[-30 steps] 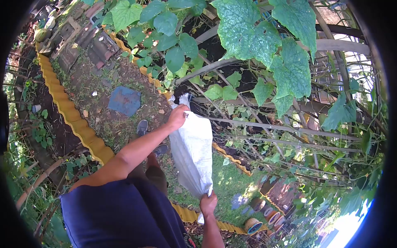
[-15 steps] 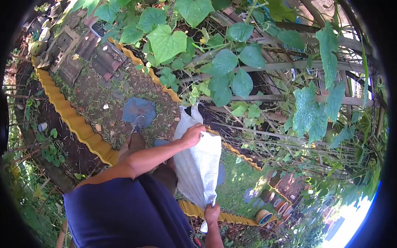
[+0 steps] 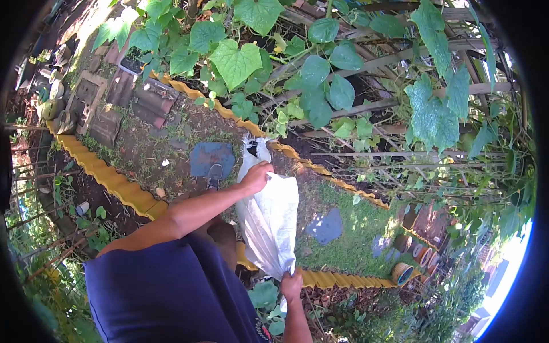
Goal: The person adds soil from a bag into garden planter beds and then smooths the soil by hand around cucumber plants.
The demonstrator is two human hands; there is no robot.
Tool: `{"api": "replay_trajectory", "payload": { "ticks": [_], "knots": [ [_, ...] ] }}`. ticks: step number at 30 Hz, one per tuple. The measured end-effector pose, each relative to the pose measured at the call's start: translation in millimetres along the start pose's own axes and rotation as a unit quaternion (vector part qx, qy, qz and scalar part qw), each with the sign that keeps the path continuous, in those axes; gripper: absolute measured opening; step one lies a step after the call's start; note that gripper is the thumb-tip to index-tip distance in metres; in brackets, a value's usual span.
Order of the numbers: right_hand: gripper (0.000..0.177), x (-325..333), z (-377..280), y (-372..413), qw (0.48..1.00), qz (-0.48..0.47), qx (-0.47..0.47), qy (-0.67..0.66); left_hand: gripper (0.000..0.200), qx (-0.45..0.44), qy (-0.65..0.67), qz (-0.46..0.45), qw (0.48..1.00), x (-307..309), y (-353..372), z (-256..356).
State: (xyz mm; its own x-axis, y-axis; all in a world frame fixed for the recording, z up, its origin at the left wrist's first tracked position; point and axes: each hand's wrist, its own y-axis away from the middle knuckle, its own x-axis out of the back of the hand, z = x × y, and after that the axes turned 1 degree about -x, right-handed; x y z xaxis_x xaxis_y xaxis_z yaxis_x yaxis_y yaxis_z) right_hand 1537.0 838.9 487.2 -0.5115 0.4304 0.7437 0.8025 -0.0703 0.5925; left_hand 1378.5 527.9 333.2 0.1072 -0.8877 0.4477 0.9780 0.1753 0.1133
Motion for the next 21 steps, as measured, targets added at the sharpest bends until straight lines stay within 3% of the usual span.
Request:
{"api": "replay_trajectory", "payload": {
  "ticks": [6,13,16,18,20,21],
  "knots": [
    [0.029,-17.6,-16.7,8.5,0.991,-0.065,0.04,-0.109,0.015,0.002,-0.005,0.037,0.999,33.5,-12.2,-22.1],
    [0.022,-7.8,-131.3,-3.2,0.986,-0.11,0.073,-0.103,0.022,-0.003,0.0,0.061,0.998,96.7,-55.8,-17.3],
    [0.014,13.1,-205.6,-4.1,0.966,-0.074,0.077,-0.235,0.021,-0.028,0.021,0.136,0.99,130.3,-92.1,-35.9],
    [0.014,8.9,-238.5,-5.6,0.943,0.04,0.139,-0.3,0.021,-0.05,0.023,0.119,0.991,160.2,-121.3,-39.2],
    [0.011,-3.6,-235.1,-25.3,0.977,-0.001,0.157,-0.142,0.018,-0.046,0.012,0.1,0.994,162.9,-145.7,-45.5],
    [0.009,1.2,-237.7,-25.2,0.986,-0.036,0.107,-0.123,0.019,-0.068,-0.016,0.075,0.995,159.2,-164.8,-58.0]
  ]
}}
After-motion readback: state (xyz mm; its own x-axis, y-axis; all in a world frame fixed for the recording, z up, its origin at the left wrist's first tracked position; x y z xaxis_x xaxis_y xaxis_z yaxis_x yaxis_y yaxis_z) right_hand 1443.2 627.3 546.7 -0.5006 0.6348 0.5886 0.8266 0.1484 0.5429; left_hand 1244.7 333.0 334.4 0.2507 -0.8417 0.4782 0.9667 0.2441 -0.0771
